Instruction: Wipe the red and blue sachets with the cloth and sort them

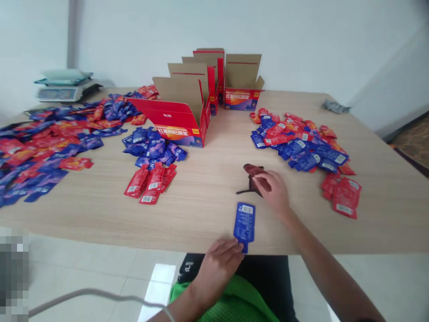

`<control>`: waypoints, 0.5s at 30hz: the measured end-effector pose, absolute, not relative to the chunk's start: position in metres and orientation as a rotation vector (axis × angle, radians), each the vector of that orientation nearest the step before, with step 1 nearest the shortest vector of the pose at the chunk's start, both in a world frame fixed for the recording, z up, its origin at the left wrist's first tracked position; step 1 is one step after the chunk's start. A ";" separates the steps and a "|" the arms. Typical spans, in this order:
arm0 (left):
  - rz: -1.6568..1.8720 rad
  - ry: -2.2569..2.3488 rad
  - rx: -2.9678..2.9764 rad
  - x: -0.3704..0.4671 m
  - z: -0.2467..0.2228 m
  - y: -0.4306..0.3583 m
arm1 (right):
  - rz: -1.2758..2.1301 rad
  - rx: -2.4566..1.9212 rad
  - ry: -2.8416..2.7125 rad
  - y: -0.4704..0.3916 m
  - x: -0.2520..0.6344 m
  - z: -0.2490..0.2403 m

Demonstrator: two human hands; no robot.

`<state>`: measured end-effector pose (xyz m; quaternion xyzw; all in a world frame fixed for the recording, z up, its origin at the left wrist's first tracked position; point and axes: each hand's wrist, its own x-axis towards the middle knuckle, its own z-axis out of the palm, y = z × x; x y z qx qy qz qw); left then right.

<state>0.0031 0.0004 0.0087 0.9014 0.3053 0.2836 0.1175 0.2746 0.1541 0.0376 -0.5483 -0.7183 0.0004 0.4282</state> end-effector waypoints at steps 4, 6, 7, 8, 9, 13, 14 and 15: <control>0.769 0.944 2.739 0.008 0.010 -0.004 | 0.128 -1.512 -1.329 0.120 0.279 0.053; 0.785 0.978 2.777 0.013 0.007 -0.005 | 0.209 -1.597 -1.211 0.097 0.283 0.054; 0.757 1.005 2.803 0.016 0.005 -0.005 | 0.249 -1.646 -1.167 0.086 0.286 0.052; 0.700 1.042 2.834 0.019 0.003 -0.004 | 0.284 -1.700 -1.113 0.076 0.290 0.048; 0.621 1.080 2.871 0.021 0.001 -0.003 | 0.320 -1.758 -1.067 0.067 0.294 0.045; 0.494 1.160 3.049 0.026 -0.004 0.003 | 0.453 -1.926 -0.933 0.043 0.310 0.029; 0.548 1.169 3.079 0.026 -0.005 0.005 | 0.483 -1.954 -0.911 0.040 0.313 0.026; 0.611 1.174 3.092 0.024 -0.007 0.006 | 0.505 -1.976 -0.893 0.037 0.314 0.025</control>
